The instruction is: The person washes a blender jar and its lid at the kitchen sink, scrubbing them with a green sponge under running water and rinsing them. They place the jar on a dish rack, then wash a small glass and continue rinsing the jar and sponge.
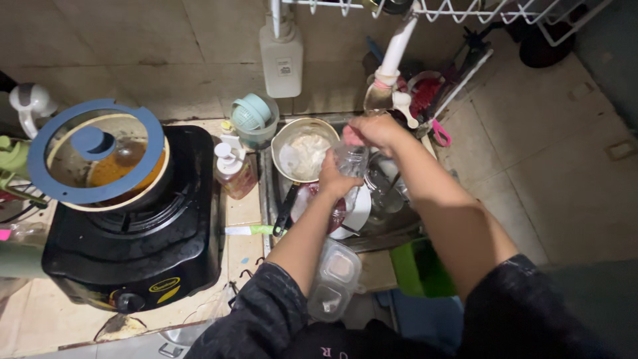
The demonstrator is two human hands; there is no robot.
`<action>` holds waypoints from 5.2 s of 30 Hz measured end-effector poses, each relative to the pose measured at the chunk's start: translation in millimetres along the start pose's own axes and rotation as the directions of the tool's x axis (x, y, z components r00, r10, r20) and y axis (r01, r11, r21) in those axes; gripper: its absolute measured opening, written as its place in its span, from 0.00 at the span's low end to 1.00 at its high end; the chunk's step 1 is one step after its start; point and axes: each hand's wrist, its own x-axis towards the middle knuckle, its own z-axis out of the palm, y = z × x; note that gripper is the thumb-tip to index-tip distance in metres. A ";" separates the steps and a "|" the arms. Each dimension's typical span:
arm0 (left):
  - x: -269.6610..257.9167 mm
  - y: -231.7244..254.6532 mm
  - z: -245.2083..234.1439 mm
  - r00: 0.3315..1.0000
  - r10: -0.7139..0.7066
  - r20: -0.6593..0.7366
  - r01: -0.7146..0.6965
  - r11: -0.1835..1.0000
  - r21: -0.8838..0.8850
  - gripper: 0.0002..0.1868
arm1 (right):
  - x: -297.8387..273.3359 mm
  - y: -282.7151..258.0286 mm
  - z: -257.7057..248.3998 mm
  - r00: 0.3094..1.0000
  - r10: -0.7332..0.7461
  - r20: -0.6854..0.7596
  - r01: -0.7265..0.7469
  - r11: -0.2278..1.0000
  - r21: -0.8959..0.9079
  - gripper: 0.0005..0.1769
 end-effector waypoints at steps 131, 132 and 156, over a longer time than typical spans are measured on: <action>9.9 15.0 -36.7 0.986 -0.034 0.166 -0.018 0.954 0.299 0.59 | 5.2 13.2 -17.1 0.921 -0.389 0.035 0.255 0.531 -0.808 0.19; 12.5 15.6 -35.6 0.988 -0.027 0.153 -0.017 0.961 0.276 0.58 | -10.6 5.0 -17.9 0.927 -0.365 0.080 0.268 0.500 -0.824 0.18; -16.2 -14.2 -10.2 0.673 -0.385 0.632 0.735 0.442 -0.514 0.50 | -95.3 83.6 18.3 0.990 -0.135 -0.040 0.131 0.989 -0.074 0.40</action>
